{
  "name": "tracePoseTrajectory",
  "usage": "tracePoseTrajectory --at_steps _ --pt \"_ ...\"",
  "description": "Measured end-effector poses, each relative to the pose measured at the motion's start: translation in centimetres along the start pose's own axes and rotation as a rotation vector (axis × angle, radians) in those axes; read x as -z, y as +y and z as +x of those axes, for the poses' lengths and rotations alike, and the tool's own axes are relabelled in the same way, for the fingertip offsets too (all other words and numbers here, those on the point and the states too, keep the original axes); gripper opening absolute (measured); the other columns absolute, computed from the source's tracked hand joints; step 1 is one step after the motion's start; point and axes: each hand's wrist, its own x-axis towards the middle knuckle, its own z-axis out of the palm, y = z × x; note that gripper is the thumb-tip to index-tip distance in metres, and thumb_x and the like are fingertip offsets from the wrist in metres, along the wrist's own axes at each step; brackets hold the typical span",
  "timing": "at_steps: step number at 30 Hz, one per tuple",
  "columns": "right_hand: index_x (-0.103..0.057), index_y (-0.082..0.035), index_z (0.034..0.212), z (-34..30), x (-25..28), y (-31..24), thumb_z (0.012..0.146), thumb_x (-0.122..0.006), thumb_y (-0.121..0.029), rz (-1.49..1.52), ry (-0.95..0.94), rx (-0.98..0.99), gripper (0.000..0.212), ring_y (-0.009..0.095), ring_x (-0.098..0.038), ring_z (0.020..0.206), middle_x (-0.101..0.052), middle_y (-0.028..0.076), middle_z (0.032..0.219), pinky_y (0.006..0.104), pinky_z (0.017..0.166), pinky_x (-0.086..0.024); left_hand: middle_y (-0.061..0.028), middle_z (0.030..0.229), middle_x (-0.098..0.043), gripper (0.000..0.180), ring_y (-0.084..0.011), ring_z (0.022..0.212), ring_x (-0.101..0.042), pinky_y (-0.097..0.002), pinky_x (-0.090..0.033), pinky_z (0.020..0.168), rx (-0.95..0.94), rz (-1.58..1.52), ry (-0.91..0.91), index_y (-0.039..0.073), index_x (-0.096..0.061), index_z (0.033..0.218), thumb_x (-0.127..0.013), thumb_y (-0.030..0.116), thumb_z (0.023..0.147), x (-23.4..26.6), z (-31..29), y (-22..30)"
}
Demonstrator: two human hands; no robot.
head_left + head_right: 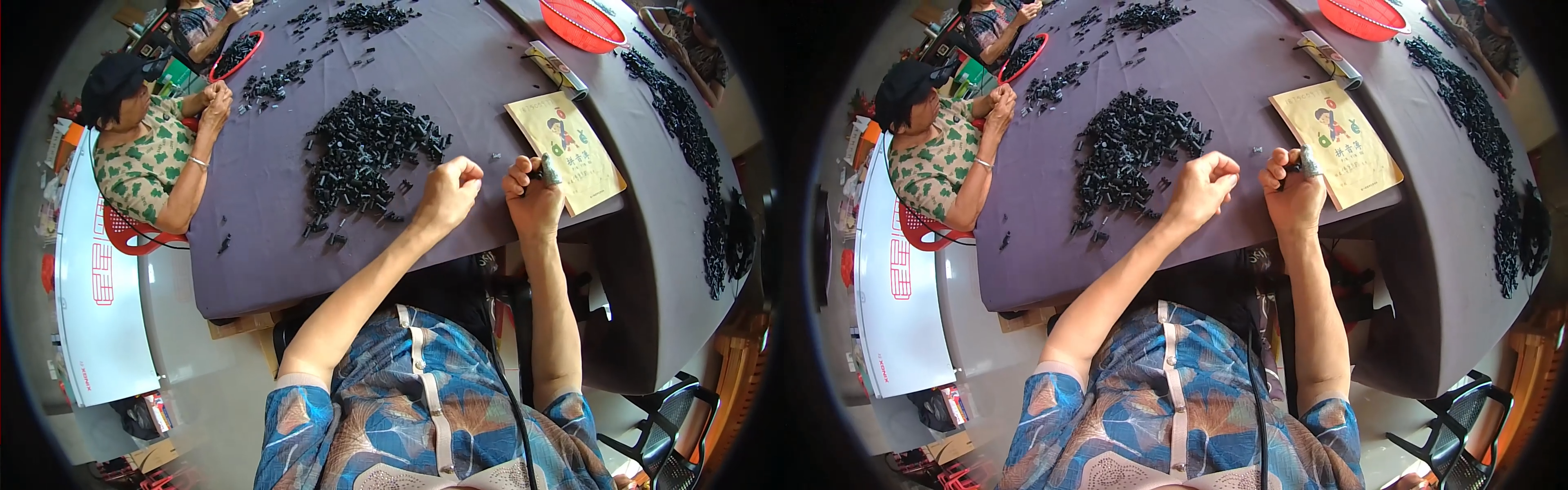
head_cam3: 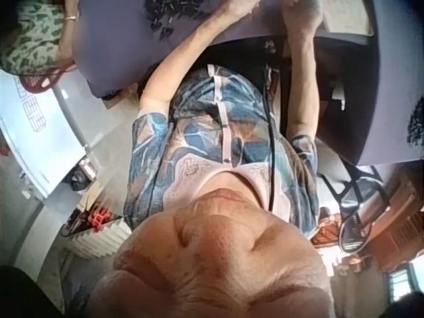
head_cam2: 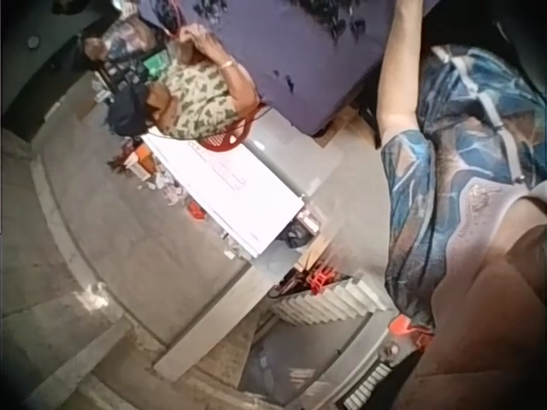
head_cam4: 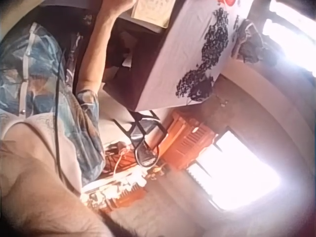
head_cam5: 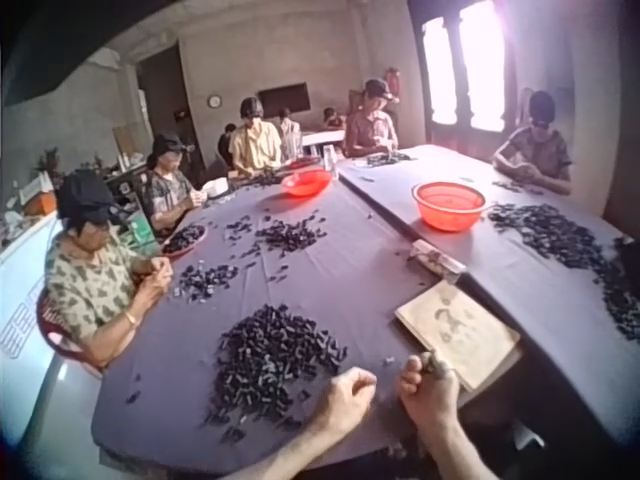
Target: Inspecting and sorting small black plastic components into a small container at a workshop table.
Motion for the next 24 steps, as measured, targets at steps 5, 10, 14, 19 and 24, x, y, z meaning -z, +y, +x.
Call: tracePoseTrajectory --at_steps 5,10,14,19,24 --pt "-0.057 -0.003 0.088 0.0 0.2 0.5 0.094 -0.051 -0.021 -0.034 0.009 0.007 0.020 0.016 -0.046 0.066 -0.056 0.009 0.087 0.0273 0.056 -0.037 -0.0133 0.084 -0.064 0.016 -0.0252 0.078 -0.064 -0.0357 -0.052 0.071 -0.321 0.403 0.206 0.002 -0.063 0.093 -0.066 0.004 0.077 -1.6 3.3 0.4" --pt "-0.053 -0.001 0.094 0.0 -0.2 0.6 0.094 -0.051 -0.018 -0.121 0.095 0.063 0.018 0.015 -0.050 0.069 -0.057 0.010 0.089 0.0284 0.059 -0.041 -0.0141 0.091 -0.059 0.015 -0.0320 0.079 -0.063 -0.0396 -0.052 0.070 -0.318 0.646 0.191 0.008 -0.065 0.091 -0.069 0.012 0.076 -2.9 4.8 0.9" --pt "-0.053 -0.001 0.094 -0.1 -0.7 0.8 0.095 -0.050 -0.017 -0.169 0.072 0.073 0.016 0.015 -0.050 0.069 -0.058 0.010 0.088 0.0279 0.059 -0.041 -0.0140 0.090 -0.058 0.009 -0.0319 0.077 -0.064 -0.0404 -0.052 0.067 -0.348 0.678 0.159 0.007 -0.063 0.087 -0.065 0.010 0.079 -2.6 4.5 0.5" --pt "-0.052 -0.003 0.094 0.0 -1.1 1.2 0.095 -0.048 -0.012 -0.307 0.094 0.055 0.010 0.016 -0.053 0.067 -0.058 0.010 0.085 0.0285 0.060 -0.045 -0.0142 0.090 -0.055 0.001 -0.0321 0.075 -0.063 -0.0419 -0.052 0.066 -0.405 0.789 0.162 0.004 -0.055 0.086 -0.055 0.005 0.084 -1.3 2.0 -0.4" --pt "-0.050 -0.003 0.098 -0.2 -1.1 1.1 0.095 -0.048 -0.008 -0.395 0.049 0.048 0.006 0.015 -0.055 0.063 -0.058 0.009 0.083 0.0285 0.059 -0.047 -0.0144 0.092 -0.053 0.007 -0.0334 0.079 -0.061 -0.0428 -0.049 0.070 -0.357 0.747 0.163 0.004 -0.049 0.093 -0.052 0.006 0.087 0.5 -0.5 -0.9"
